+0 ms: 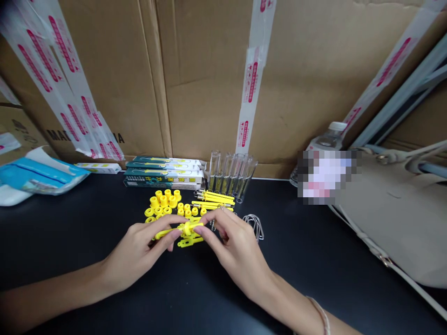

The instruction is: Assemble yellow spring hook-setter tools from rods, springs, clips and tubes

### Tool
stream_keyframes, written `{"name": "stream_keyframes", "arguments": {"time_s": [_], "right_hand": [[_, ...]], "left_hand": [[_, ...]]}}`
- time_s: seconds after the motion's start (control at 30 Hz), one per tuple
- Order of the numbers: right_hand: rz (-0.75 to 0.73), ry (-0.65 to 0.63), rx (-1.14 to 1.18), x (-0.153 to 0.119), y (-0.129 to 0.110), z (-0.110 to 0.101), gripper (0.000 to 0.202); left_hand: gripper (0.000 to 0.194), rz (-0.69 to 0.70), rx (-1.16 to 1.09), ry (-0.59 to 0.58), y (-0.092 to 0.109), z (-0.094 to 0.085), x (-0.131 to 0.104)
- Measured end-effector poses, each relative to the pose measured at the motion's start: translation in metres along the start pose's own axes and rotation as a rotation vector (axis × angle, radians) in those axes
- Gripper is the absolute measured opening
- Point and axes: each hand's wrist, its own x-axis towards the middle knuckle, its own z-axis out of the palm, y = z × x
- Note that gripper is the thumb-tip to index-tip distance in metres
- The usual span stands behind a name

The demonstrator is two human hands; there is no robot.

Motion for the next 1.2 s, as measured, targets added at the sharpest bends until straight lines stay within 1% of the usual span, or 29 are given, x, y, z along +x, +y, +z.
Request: {"name": "stream_keyframes", "arguments": {"time_s": [0.13,0.2,0.27,0.33,0.43,0.53,0.6,0.67,0.73,0.8,0.87,0.97,1.03,1.1,1.13,1.2], "right_hand": [[0.047,0.048,0.064,0.000,0.001,-0.002,0.021],[0.062,0.068,0.093,-0.001,0.001,-0.002,0.021],[0.077,0.079,0.123,-0.002,0.001,-0.003,0.020],[0.089,0.083,0.146,-0.003,0.000,-0.003,0.020],[0.097,0.076,0.152,-0.005,-0.002,-0.003,0.019],[0.084,0.042,0.137,-0.005,-0.003,0.000,0.018],[0.077,0.006,0.134,-0.005,-0.004,0.002,0.019],[0.080,-0.026,0.159,-0.006,-0.005,0.004,0.018],[0.092,-0.037,0.221,-0.008,-0.007,0.004,0.014],[0.115,-0.032,0.316,-0.010,-0.008,0.004,0.015],[0.144,-0.042,0.422,-0.012,-0.011,0.003,0.020],[0.183,-0.110,0.537,-0.013,-0.013,0.002,0.027],[0.189,-0.155,0.574,-0.013,-0.014,0.002,0.024],[0.191,-0.197,0.598,-0.013,-0.015,0.002,0.014],[0.195,-0.219,0.610,-0.013,-0.015,0.003,0.013],[0.217,-0.256,0.636,-0.015,-0.014,0.004,0.018]], "left_hand": [[0.036,0.103,-0.031,0.013,0.000,-0.002,-0.002],[0.036,0.110,-0.058,-0.015,0.001,-0.002,-0.003],[0.034,0.065,-0.106,-0.061,0.001,-0.002,-0.003],[0.031,-0.003,-0.162,-0.080,0.001,-0.002,-0.003],[0.028,-0.075,-0.189,-0.036,0.001,0.000,-0.003],[0.027,-0.089,-0.131,0.025,0.001,0.001,-0.001],[0.023,-0.056,-0.073,0.038,0.000,0.000,0.000],[0.018,0.014,-0.011,0.017,0.000,0.000,0.000],[0.020,0.074,0.045,-0.016,-0.001,0.000,0.000],[0.025,0.082,0.079,-0.037,-0.002,0.000,-0.001],[0.027,0.065,0.085,-0.037,-0.003,0.000,-0.002],[0.030,0.061,0.077,-0.036,-0.003,0.000,-0.004],[0.028,0.068,0.076,-0.040,-0.003,0.000,-0.004],[0.026,0.088,0.082,-0.046,-0.003,-0.001,-0.004],[0.026,0.107,0.091,-0.047,-0.003,-0.001,-0.004],[0.028,0.137,0.118,-0.046,-0.003,-0.001,-0.004]]}}
